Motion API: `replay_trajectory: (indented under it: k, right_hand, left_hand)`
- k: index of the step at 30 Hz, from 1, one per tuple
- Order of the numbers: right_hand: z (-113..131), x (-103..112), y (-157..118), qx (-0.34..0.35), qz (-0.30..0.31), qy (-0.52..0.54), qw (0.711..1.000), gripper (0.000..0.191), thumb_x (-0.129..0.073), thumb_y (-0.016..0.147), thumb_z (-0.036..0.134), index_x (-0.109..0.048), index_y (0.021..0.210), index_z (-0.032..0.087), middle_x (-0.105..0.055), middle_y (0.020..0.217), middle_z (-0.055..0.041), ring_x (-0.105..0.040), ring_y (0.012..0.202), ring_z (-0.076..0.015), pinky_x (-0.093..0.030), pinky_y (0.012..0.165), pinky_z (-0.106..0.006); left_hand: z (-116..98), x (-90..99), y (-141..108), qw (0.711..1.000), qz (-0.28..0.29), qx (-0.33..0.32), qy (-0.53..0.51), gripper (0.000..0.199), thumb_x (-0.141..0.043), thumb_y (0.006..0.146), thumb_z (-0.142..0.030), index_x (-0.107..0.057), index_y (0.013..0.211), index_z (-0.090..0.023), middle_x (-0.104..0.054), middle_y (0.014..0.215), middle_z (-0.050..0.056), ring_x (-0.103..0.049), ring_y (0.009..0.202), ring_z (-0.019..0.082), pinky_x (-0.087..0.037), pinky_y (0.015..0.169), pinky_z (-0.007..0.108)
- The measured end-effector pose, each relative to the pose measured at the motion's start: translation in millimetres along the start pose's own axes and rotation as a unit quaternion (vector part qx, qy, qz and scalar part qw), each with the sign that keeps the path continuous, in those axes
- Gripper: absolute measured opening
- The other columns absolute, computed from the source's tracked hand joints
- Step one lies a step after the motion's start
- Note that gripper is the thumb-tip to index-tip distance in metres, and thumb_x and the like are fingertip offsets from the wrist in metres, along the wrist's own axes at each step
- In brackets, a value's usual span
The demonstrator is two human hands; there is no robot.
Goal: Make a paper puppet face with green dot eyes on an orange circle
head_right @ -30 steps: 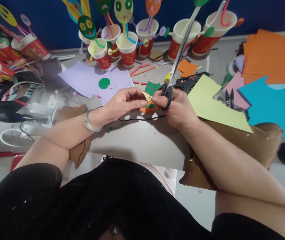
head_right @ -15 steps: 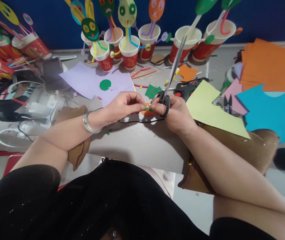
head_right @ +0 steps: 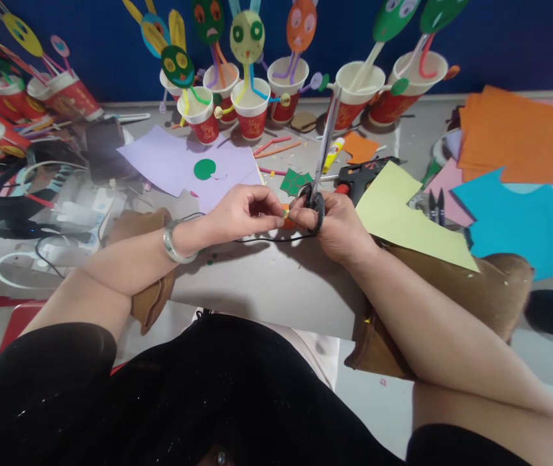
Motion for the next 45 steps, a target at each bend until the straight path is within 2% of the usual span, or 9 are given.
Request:
replay_trajectory:
  k: [5,9,13,16,21,27,34,39,45]
  right_hand:
    - [-3,1,0,-0.012,0.006,0.018,1.0,0.02,-0.086,0.06,0.031,-0.07,0.062,0.02,-0.062,0.06,0.0019,-0.052,0.058,-0.0123,-0.04,0.06,-0.028]
    - [-5,2,0,-0.006,0.012,0.019,1.0,0.015,-0.084,0.061,0.029,-0.072,0.064,0.021,-0.062,0.059,0.0025,-0.051,0.057,-0.0121,-0.039,0.059,-0.028]
    - [-5,2,-1,-0.009,0.021,0.012,1.0,0.015,-0.084,0.06,0.03,-0.072,0.063,0.021,-0.063,0.061,0.0022,-0.052,0.06,-0.0126,-0.039,0.059,-0.028]
    - [-5,1,-1,-0.013,0.023,0.001,1.0,0.018,-0.086,0.06,0.031,-0.072,0.066,0.02,-0.064,0.063,0.0019,-0.052,0.061,-0.0123,-0.04,0.06,-0.028]
    - [-2,3,-1,0.012,-0.007,0.009,1.0,0.032,-0.09,0.067,0.045,-0.07,0.065,0.02,-0.06,0.06,0.0014,-0.05,0.059,-0.0125,-0.038,0.058,-0.028]
    - [-1,6,-1,0.024,-0.043,0.011,0.999,0.05,-0.098,0.061,0.06,-0.067,0.061,0.02,-0.059,0.06,0.0011,-0.049,0.06,-0.0126,-0.038,0.057,-0.029]
    - [2,0,-4,0.03,-0.001,-0.02,0.999,0.049,-0.1,0.057,0.059,-0.074,0.071,0.021,-0.07,0.071,-0.0001,-0.058,0.066,-0.0144,-0.048,0.064,-0.029]
    - [4,-1,-6,0.043,-0.005,-0.032,0.999,0.049,-0.101,0.058,0.058,-0.072,0.068,0.02,-0.068,0.07,0.0007,-0.055,0.066,-0.013,-0.046,0.064,-0.028]
    - [3,0,-7,0.032,-0.001,-0.014,0.999,0.048,-0.1,0.062,0.055,-0.069,0.067,0.019,-0.063,0.068,0.0012,-0.049,0.063,-0.0112,-0.041,0.063,-0.028]
  left_hand:
    - [-3,-0.9,-3,0.999,-0.004,-0.014,0.051,0.015,-0.076,0.084,-0.029,-0.068,0.082,-0.017,-0.07,0.077,0.0,-0.057,0.07,0.01,-0.045,0.067,0.024]
    - [-7,2.1,-4,0.997,-0.018,-0.041,0.07,0.019,-0.079,0.08,-0.029,-0.071,0.092,-0.017,-0.072,0.088,0.002,-0.055,0.071,0.009,-0.044,0.064,0.024]
    - [-12,3.2,-4,0.991,-0.02,-0.07,0.112,0.008,-0.071,0.083,-0.025,-0.069,0.08,-0.017,-0.068,0.08,0.002,-0.057,0.073,0.011,-0.045,0.067,0.026]
    - [-11,2.3,-4,0.991,-0.012,-0.047,0.123,0.005,-0.068,0.08,-0.016,-0.068,0.075,-0.017,-0.066,0.076,0.0,-0.055,0.07,0.01,-0.044,0.068,0.026]
    - [-3,-3.9,-1,0.997,0.038,0.054,-0.03,0.007,-0.069,0.079,-0.011,-0.067,0.075,-0.016,-0.065,0.069,-0.003,-0.056,0.066,0.007,-0.046,0.069,0.024]
    - [-1,-0.4,-2,0.976,-0.034,0.123,-0.175,0.016,-0.079,0.087,-0.019,-0.063,0.083,-0.017,-0.068,0.07,-0.004,-0.059,0.062,0.005,-0.044,0.06,0.021]
    - [-3,-3.9,-3,0.957,-0.059,0.132,-0.253,0.017,-0.08,0.088,-0.015,-0.064,0.082,-0.016,-0.065,0.066,-0.006,-0.056,0.057,0.003,-0.046,0.061,0.021]
    - [-8,-5.5,-5,0.957,-0.062,0.123,-0.255,0.028,-0.092,0.082,-0.027,-0.066,0.077,-0.015,-0.063,0.063,-0.007,-0.051,0.055,0.003,-0.043,0.058,0.021]
    - [-9,-3.2,-4,0.962,-0.059,0.119,-0.239,0.03,-0.094,0.078,-0.028,-0.067,0.079,-0.016,-0.066,0.065,-0.006,-0.055,0.056,0.004,-0.044,0.058,0.022]
Point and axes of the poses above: each hand's wrist, its own y-axis towards the middle knuckle, its own x-axis out of the back of the hand, z = x × y, the point moved 5 cm from there along y, towards the middle knuckle
